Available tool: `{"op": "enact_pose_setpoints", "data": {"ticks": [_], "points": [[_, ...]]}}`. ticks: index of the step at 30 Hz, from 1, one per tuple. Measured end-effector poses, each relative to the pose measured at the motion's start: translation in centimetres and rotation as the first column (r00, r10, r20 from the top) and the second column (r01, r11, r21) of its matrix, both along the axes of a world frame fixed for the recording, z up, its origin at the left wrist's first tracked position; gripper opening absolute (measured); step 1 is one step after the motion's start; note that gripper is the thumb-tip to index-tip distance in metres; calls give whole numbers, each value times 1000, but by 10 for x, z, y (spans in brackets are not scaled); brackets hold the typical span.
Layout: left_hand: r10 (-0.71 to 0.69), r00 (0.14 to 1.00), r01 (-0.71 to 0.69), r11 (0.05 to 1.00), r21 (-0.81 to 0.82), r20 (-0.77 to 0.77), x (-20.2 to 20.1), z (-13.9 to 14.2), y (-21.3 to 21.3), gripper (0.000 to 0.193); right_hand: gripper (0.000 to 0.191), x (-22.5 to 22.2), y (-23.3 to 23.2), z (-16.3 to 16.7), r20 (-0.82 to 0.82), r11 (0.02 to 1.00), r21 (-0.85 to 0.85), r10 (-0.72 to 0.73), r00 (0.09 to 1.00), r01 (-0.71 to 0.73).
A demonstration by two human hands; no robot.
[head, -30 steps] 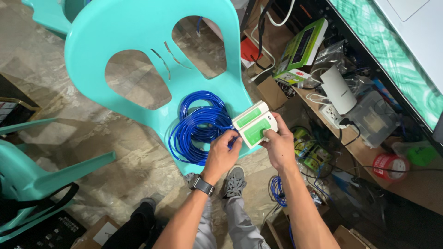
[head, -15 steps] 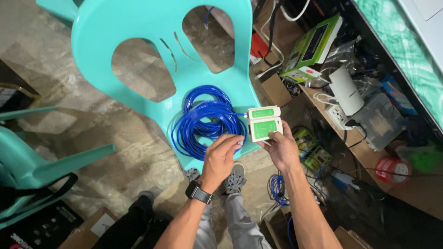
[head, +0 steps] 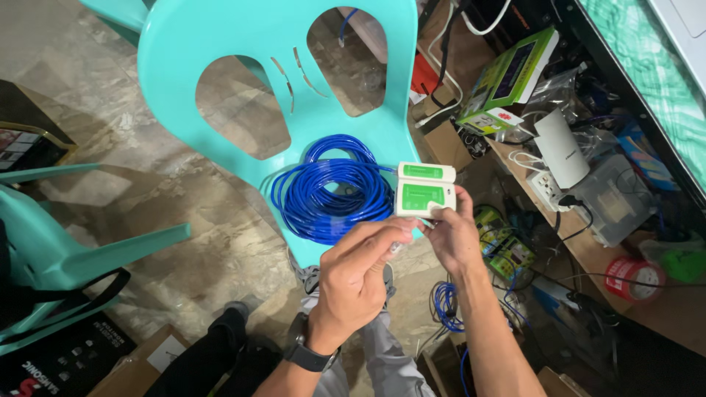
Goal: The person carries a coiled blue ethernet cable and a cable tester to a workbench, plugs each cable end into the tester's ports, and operates the tester to check the cable. They then handle the cable end and use a crimping tool on the connector at the bench.
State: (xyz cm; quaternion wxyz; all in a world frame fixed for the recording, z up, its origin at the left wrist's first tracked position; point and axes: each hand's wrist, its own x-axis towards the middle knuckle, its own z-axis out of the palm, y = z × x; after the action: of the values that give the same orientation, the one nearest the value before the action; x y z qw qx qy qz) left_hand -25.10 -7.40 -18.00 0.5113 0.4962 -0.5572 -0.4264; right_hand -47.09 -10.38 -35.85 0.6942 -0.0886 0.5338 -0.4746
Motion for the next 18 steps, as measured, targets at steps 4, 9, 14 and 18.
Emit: {"op": "enact_pose_setpoints", "data": {"ticks": [4, 9, 14, 18], "points": [[35, 999, -33, 998, -47, 26, 8, 7, -1, 23, 60, -4, -4, 9, -39, 999, 11, 38, 999, -37], [44, 997, -36, 993, -115, 69, 12, 7, -5, 31, 61, -3, -4, 12, -38, 999, 15, 39, 999, -39], [24, 999, -22, 997, -76, 32, 13, 6, -6, 35, 60, -2, -4, 11, -33, 999, 14, 33, 999, -32], [18, 999, -16, 996, -85, 31, 15, 5, -6, 35, 60, -1, -5, 11, -30, 999, -4, 37, 999, -37]]}}
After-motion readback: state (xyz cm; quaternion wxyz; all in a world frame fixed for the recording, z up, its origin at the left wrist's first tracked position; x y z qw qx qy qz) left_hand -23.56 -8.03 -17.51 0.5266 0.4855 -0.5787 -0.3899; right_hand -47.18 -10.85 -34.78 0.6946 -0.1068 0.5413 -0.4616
